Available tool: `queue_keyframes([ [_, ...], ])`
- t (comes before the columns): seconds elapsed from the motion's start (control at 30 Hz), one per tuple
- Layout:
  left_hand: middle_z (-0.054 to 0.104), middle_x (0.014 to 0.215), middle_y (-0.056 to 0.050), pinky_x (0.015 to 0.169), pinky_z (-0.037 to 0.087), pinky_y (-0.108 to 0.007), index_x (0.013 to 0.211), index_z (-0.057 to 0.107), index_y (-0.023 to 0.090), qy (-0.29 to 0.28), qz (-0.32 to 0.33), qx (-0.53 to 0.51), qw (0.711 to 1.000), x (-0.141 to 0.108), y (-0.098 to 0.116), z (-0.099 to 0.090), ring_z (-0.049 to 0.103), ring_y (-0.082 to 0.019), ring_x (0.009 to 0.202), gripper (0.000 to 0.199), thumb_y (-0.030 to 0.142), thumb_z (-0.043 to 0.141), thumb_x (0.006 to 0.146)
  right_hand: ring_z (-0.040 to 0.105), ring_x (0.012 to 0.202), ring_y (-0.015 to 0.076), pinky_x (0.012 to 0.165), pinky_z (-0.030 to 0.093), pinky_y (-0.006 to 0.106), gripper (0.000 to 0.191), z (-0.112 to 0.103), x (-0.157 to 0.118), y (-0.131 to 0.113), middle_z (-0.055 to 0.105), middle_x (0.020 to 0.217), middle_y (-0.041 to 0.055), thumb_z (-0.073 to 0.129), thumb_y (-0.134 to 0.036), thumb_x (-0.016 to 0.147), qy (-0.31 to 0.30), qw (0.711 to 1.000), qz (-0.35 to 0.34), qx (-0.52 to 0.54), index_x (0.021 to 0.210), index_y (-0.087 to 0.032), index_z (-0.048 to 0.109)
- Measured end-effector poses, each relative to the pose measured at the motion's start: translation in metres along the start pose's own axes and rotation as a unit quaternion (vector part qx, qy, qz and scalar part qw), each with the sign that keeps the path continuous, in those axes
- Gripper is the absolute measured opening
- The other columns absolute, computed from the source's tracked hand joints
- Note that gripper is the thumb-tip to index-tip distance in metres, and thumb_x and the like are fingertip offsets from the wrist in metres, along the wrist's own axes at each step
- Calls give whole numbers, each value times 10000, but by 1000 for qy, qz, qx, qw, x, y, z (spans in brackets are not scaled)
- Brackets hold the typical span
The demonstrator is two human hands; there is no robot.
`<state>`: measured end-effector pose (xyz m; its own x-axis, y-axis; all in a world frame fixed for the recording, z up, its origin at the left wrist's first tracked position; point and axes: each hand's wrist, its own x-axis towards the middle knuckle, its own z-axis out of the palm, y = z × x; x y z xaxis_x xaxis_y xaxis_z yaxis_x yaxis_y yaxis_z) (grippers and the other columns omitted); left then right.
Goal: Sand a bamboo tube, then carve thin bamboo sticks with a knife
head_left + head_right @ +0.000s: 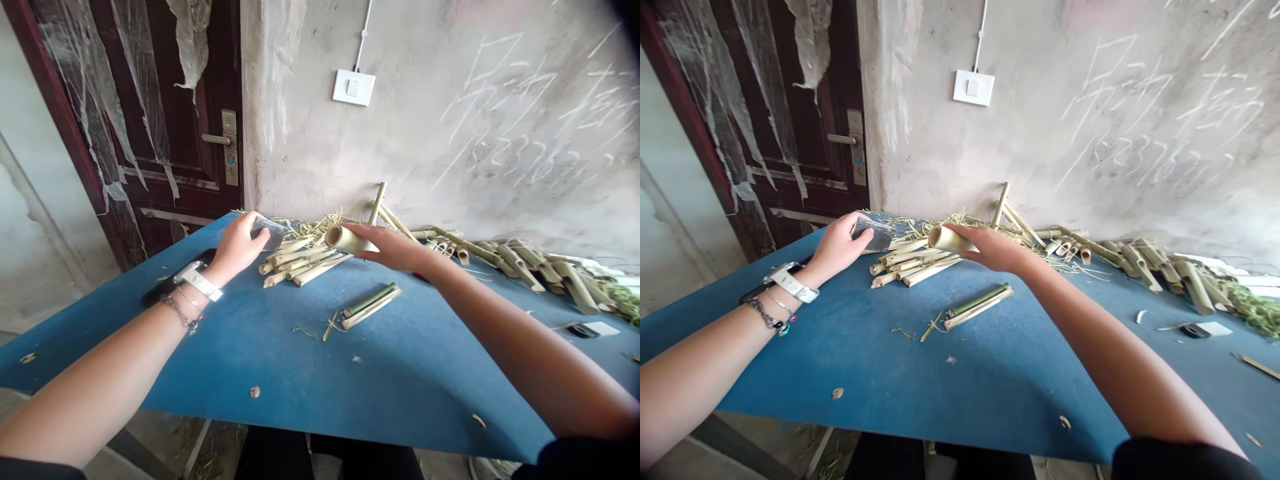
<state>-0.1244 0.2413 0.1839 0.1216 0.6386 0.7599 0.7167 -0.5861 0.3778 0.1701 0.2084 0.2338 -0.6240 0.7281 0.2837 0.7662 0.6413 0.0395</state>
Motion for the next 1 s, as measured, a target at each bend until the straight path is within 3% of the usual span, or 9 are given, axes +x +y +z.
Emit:
queue_keyframes([
  [0.2, 586, 793, -27, 653, 390, -277, 800, 526, 170, -1, -14, 7, 1000, 1, -3, -1, 529, -165, 719, 81, 218, 466, 778, 536, 1086, 264, 905, 443, 412, 581, 45, 75, -9, 554, 1234, 100, 585, -140, 805, -33, 997, -14, -74, 1344, -207, 382],
  [0.37, 562, 738, -16, 620, 376, -272, 790, 519, 172, -7, -22, 16, 1000, 0, -2, -1, 509, -160, 673, 72, 223, 470, 775, 479, 1155, 254, 934, 423, 394, 582, 69, 87, -8, 491, 1290, 115, 566, -133, 811, -75, 995, -31, -64, 1353, -212, 368],
  [0.53, 546, 707, -1, 613, 376, -260, 813, 527, 183, -8, -25, 20, 999, 0, -3, -1, 494, -150, 644, 84, 245, 481, 779, 462, 1163, 242, 982, 375, 398, 504, 42, 44, 2, 489, 1277, 114, 554, -153, 807, -51, 998, -21, -35, 1298, -184, 443],
  [0.63, 572, 748, -6, 628, 391, -255, 871, 535, 188, -5, -41, 10, 999, 1, -4, -1, 503, -148, 650, 122, 249, 496, 772, 508, 1107, 206, 957, 394, 349, 417, 26, -3, 4, 545, 1207, 73, 581, -219, 795, -132, 990, -28, 41, 1209, -217, 527],
  [0.73, 593, 802, -15, 648, 406, -254, 930, 532, 191, -2, -55, -5, 998, 0, -3, -2, 523, -153, 682, 178, 255, 506, 766, 529, 1074, 196, 940, 393, 337, 401, 26, -48, 2, 562, 1172, 48, 618, -255, 766, -216, 970, -25, 105, 1162, -246, 558],
  [0.87, 607, 901, -32, 730, 427, -268, 968, 520, 188, 8, -56, -26, 998, -2, 5, -2, 552, -169, 789, 220, 271, 498, 765, 545, 1032, 206, 974, 320, 425, 287, 43, -80, 5, 587, 1112, 57, 559, -254, 815, -149, 983, 5, 109, 1100, -232, 578],
  [1.0, 607, 923, -35, 757, 434, -276, 963, 515, 185, -12, -57, -33, 998, 1, 24, -4, 560, -173, 830, 225, 294, 490, 767, 553, 1009, 225, 990, 252, 511, 253, 53, -82, 20, 606, 1067, 67, 544, -188, 820, -112, 991, 42, 52, 1063, -230, 599],
])
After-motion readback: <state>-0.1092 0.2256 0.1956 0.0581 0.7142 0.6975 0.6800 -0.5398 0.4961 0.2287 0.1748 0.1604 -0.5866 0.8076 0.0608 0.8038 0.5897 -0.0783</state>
